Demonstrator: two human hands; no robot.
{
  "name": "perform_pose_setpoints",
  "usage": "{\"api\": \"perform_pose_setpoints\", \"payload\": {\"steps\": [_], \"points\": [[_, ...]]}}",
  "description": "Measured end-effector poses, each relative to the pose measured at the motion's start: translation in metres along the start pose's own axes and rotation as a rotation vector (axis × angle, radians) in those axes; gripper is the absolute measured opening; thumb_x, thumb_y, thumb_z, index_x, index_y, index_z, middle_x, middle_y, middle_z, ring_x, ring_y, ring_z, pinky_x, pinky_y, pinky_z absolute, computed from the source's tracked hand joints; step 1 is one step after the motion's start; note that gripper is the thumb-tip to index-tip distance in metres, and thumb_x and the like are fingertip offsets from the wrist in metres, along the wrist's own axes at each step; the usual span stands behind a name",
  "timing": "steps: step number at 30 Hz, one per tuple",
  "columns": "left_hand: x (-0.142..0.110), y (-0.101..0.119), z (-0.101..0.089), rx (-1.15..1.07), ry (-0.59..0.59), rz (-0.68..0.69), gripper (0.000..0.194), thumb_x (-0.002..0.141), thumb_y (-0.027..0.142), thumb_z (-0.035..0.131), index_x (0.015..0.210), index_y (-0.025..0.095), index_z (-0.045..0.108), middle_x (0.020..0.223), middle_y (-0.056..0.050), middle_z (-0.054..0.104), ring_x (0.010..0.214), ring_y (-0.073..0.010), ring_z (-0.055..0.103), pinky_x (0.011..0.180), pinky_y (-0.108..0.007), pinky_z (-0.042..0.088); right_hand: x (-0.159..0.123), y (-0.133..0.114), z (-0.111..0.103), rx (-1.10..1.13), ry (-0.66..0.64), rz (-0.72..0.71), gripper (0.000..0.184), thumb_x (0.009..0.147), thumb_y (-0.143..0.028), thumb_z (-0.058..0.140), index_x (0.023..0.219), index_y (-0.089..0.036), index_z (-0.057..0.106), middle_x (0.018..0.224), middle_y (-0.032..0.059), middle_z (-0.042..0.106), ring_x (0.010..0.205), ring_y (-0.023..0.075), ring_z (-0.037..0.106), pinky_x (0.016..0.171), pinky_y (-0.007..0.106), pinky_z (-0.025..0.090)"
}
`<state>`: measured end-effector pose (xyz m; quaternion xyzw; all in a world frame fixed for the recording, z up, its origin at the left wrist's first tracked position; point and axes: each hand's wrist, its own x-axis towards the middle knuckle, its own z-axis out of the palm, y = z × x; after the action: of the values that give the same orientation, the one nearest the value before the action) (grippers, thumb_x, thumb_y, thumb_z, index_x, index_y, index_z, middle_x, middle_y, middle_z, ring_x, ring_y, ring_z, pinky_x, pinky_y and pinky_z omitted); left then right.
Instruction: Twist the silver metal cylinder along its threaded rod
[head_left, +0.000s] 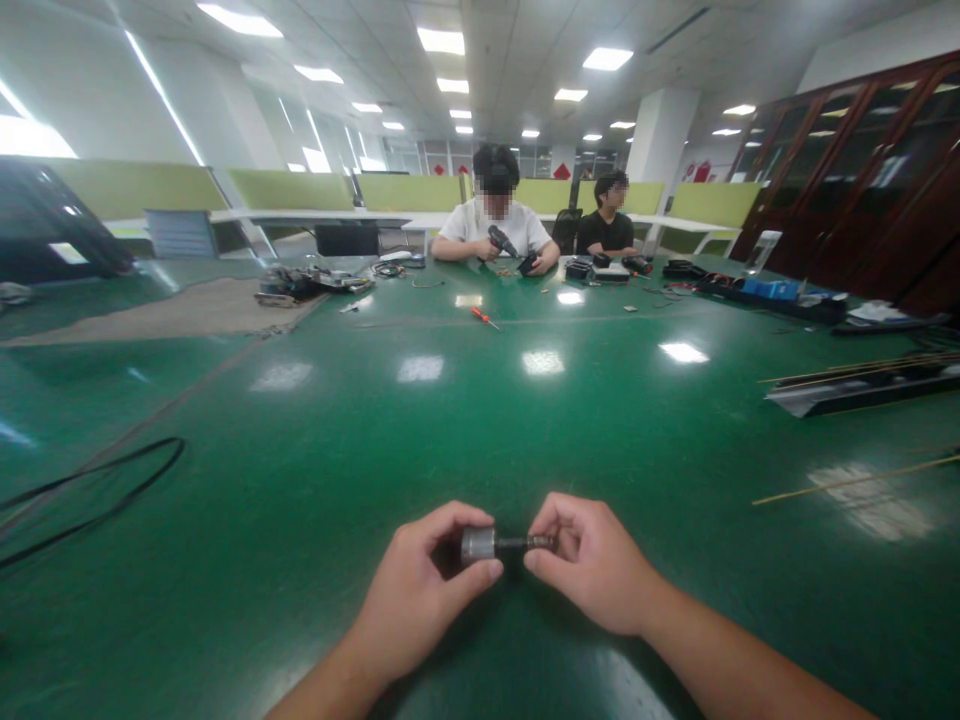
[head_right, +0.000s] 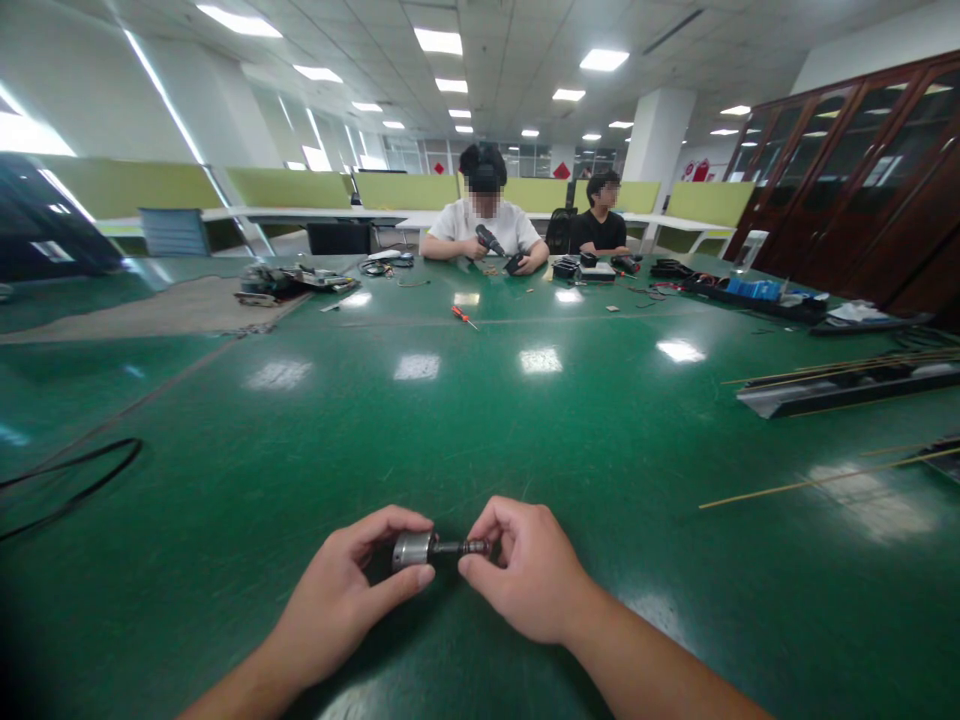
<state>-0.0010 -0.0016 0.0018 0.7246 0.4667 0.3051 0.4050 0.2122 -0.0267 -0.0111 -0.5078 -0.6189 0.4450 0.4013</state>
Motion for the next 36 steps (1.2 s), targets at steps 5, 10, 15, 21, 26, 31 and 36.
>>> {"api": "perform_pose_setpoints", "payload": {"steps": [5, 10, 15, 21, 26, 31, 36], "points": [[-0.0001, 0.0017, 0.0003, -0.004, -0.004, -0.006, 0.024, 0.077, 0.032, 0.074, 0.097, 0.020, 0.068, 0.083, -0.001, 0.069, 0.077, -0.0204, 0.063, 0.071, -0.029, 0.044, -0.0006, -0.0013, -0.0007, -0.008, 0.002, 0.003, 0.011, 0.072, -0.011, 0.065, 0.075, -0.019, 0.057, 0.051, -0.0109, 0.033, 0.048, 0.0080, 0.029, 0.047, 0.022, 0.021], [-0.0001, 0.0011, 0.0005, -0.015, -0.003, -0.002, 0.025, 0.077, 0.033, 0.075, 0.097, 0.020, 0.068, 0.083, -0.001, 0.069, 0.077, -0.0206, 0.063, 0.072, -0.029, 0.044, -0.0008, -0.0008, -0.0003, -0.006, 0.004, -0.007, 0.011, 0.072, -0.011, 0.065, 0.075, -0.019, 0.057, 0.052, -0.0107, 0.034, 0.048, 0.0082, 0.029, 0.048, 0.023, 0.021], [-0.0001, 0.0025, -0.0005, -0.018, -0.011, -0.003, 0.023, 0.077, 0.032, 0.075, 0.095, 0.020, 0.068, 0.081, 0.000, 0.068, 0.076, -0.0199, 0.062, 0.071, -0.028, 0.044, -0.0015, -0.0009, 0.0000, -0.007, 0.008, 0.007, 0.010, 0.072, -0.013, 0.065, 0.075, -0.018, 0.057, 0.051, -0.0108, 0.034, 0.048, 0.0086, 0.030, 0.048, 0.023, 0.021], [-0.0011, 0.0005, -0.0002, -0.027, 0.001, -0.005, 0.023, 0.077, 0.031, 0.074, 0.096, 0.020, 0.068, 0.081, 0.000, 0.068, 0.076, -0.0196, 0.061, 0.070, -0.028, 0.044, -0.0005, -0.0016, -0.0009, -0.007, 0.009, 0.010, 0.010, 0.072, -0.013, 0.065, 0.074, -0.018, 0.057, 0.051, -0.0109, 0.034, 0.048, 0.0086, 0.030, 0.048, 0.023, 0.022], [-0.0008, -0.0005, -0.0002, -0.037, 0.000, -0.007, 0.024, 0.077, 0.031, 0.075, 0.097, 0.020, 0.067, 0.082, -0.001, 0.068, 0.076, -0.0199, 0.062, 0.071, -0.029, 0.045, -0.0004, -0.0011, -0.0005, 0.000, 0.003, 0.008, 0.010, 0.073, -0.013, 0.065, 0.074, -0.019, 0.057, 0.052, -0.0105, 0.036, 0.048, 0.0083, 0.031, 0.048, 0.023, 0.022], [-0.0006, 0.0002, -0.0005, -0.021, -0.001, -0.009, 0.024, 0.077, 0.032, 0.074, 0.096, 0.020, 0.067, 0.081, -0.001, 0.068, 0.075, -0.0199, 0.062, 0.070, -0.029, 0.044, -0.0004, -0.0016, -0.0003, 0.005, 0.001, 0.007, 0.011, 0.073, -0.012, 0.065, 0.074, -0.019, 0.057, 0.052, -0.0103, 0.037, 0.048, 0.0083, 0.031, 0.048, 0.023, 0.022], [-0.0005, 0.0000, -0.0009, -0.026, 0.006, -0.006, 0.025, 0.076, 0.033, 0.074, 0.096, 0.019, 0.068, 0.082, -0.001, 0.069, 0.077, -0.0206, 0.062, 0.071, -0.029, 0.045, -0.0002, -0.0018, -0.0003, 0.001, 0.004, 0.004, 0.010, 0.072, -0.012, 0.065, 0.074, -0.018, 0.057, 0.052, -0.0103, 0.037, 0.048, 0.0082, 0.031, 0.048, 0.022, 0.022]]}}
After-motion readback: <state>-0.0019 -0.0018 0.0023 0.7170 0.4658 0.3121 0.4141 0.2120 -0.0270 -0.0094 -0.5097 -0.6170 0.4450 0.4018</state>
